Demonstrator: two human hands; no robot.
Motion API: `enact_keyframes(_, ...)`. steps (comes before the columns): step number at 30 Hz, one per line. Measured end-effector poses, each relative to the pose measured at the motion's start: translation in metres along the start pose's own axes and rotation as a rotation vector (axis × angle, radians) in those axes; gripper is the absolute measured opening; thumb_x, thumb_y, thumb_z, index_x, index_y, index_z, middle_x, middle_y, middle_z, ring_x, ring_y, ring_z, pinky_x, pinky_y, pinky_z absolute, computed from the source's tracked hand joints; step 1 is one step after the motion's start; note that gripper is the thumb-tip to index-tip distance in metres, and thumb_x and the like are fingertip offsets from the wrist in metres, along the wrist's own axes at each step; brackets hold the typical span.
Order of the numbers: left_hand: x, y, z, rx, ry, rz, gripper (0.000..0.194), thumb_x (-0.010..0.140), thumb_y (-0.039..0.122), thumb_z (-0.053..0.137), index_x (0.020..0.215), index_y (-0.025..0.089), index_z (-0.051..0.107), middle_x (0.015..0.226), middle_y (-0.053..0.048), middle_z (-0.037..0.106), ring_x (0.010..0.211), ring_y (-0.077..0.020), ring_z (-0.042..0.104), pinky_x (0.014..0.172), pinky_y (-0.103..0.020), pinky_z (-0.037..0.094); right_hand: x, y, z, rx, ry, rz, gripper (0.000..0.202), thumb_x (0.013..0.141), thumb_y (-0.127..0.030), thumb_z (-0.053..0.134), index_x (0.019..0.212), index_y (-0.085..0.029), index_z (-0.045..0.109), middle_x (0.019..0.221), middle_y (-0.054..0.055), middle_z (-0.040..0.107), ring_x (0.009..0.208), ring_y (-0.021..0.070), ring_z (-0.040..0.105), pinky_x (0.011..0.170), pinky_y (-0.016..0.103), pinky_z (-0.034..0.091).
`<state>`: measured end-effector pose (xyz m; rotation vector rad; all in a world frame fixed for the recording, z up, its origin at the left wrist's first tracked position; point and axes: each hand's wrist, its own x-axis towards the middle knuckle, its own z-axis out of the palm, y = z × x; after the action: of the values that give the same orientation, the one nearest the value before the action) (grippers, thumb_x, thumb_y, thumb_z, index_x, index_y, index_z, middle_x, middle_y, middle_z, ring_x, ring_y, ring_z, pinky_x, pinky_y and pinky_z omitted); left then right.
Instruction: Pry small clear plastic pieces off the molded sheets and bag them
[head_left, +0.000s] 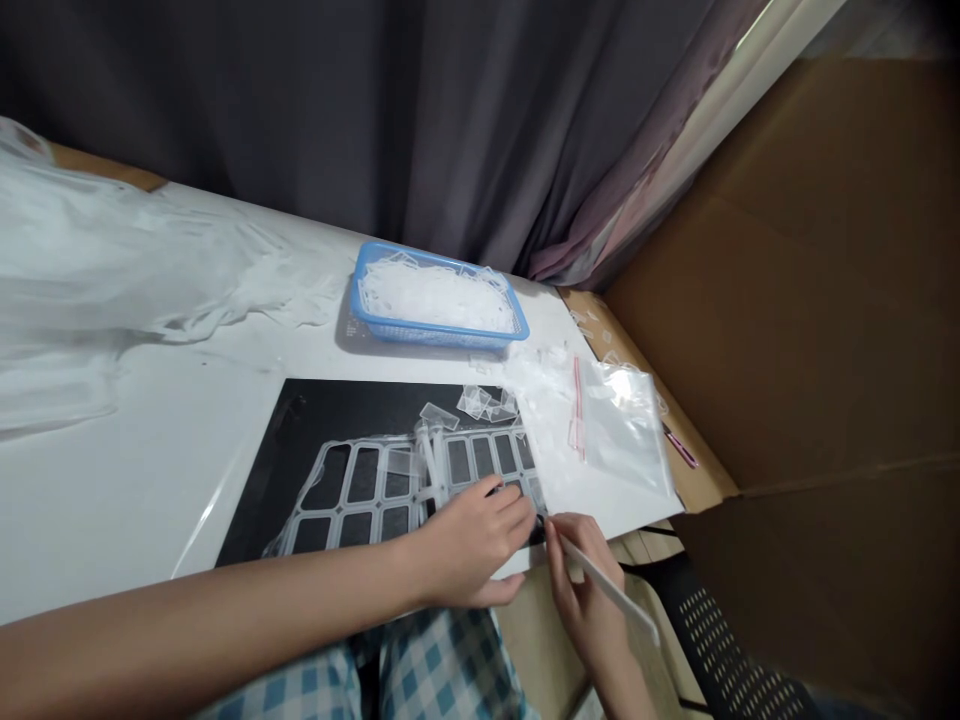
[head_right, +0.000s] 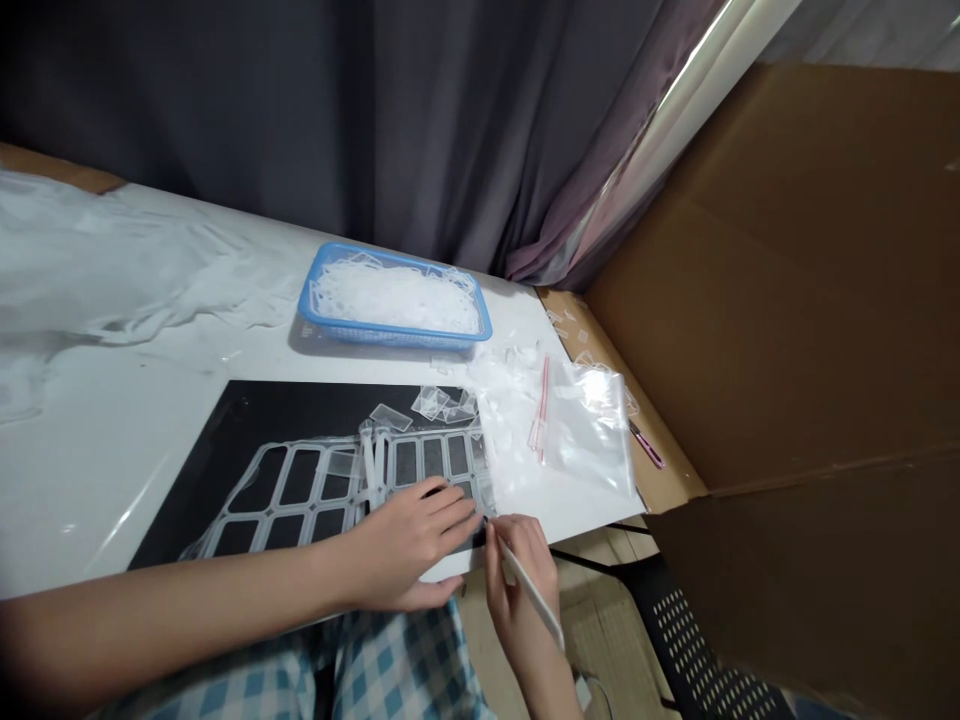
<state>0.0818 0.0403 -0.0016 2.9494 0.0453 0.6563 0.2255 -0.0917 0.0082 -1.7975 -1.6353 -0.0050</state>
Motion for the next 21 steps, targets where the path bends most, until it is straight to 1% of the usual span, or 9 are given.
enact_keyframes(3,0.0004,0.0006,-0.0012,0.012,0.003,-0.007,0.046,0.084,0.047,0.053,0.111,0.01,0.06,0.097,-0.009,0.063,0.091,-0.0235,0.053,0.088,-0.039,0.035,-0.0011,-0.0017,-0.0007,0.019,0.012,0.028,0.011,0.095,-0.015,0.047,0.095,-0.019,0.058,0.083,0.005,0.06,0.077,0.017,0.06,0.069,0.027,0.049)
enact_keyframes(8,0.0011,0.0011,-0.0024,0.014,-0.029,-0.026,0.044,0.084,0.047,0.054,0.109,0.012,0.06,0.098,-0.009,0.062,0.091,-0.0235,0.052,0.086,-0.039,0.035,-0.0018,-0.0044,-0.0026,0.01,0.015,0.075,0.01,0.096,-0.017,0.047,0.089,-0.019,0.055,0.079,0.003,0.058,0.074,0.015,0.059,0.067,0.024,0.047)
enact_keyframes(14,0.0007,0.0008,-0.0015,0.027,-0.021,-0.008,0.044,0.085,0.047,0.051,0.11,0.012,0.06,0.098,-0.009,0.062,0.091,-0.0235,0.051,0.086,-0.039,0.035,-0.0009,-0.0057,-0.0038,-0.019,-0.02,0.074,0.01,0.096,-0.017,0.047,0.09,-0.019,0.055,0.079,0.003,0.058,0.073,0.0152,0.059,0.065,0.024,0.048)
enact_keyframes(15,0.0007,0.0009,-0.0015,0.032,-0.017,-0.002,0.043,0.085,0.046,0.051,0.109,0.011,0.06,0.096,-0.008,0.062,0.09,-0.0233,0.05,0.086,-0.039,0.035,-0.0008,-0.0052,-0.004,-0.029,-0.027,0.056,0.01,0.096,-0.016,0.046,0.092,-0.019,0.055,0.08,0.004,0.058,0.075,0.0157,0.059,0.067,0.025,0.049)
enact_keyframes(17,0.0009,0.0009,-0.002,0.038,-0.01,0.013,0.041,0.084,0.045,0.052,0.106,0.011,0.061,0.094,-0.007,0.061,0.089,-0.023,0.05,0.085,-0.039,0.035,-0.0009,-0.0033,-0.0041,-0.054,-0.044,0.008,0.012,0.096,-0.015,0.045,0.099,-0.019,0.056,0.09,0.007,0.061,0.085,0.0176,0.061,0.074,0.028,0.051)
enact_keyframes(19,0.0014,0.001,-0.0027,0.035,-0.009,0.021,0.039,0.084,0.044,0.054,0.104,0.012,0.061,0.093,-0.007,0.061,0.089,-0.0229,0.05,0.084,-0.039,0.035,-0.0018,-0.0005,-0.0035,-0.079,-0.062,-0.047,0.02,0.095,-0.013,0.044,0.109,-0.02,0.056,0.105,0.01,0.063,0.1,0.0202,0.061,0.083,0.033,0.053)
enact_keyframes(21,0.0019,0.0009,-0.0035,0.026,-0.008,0.023,0.038,0.084,0.043,0.055,0.104,0.012,0.061,0.093,-0.008,0.061,0.089,-0.0231,0.05,0.084,-0.038,0.035,-0.0039,0.0029,-0.0018,-0.113,-0.067,-0.09,0.026,0.095,-0.012,0.043,0.116,-0.021,0.056,0.114,0.01,0.064,0.11,0.0216,0.059,0.088,0.035,0.053)
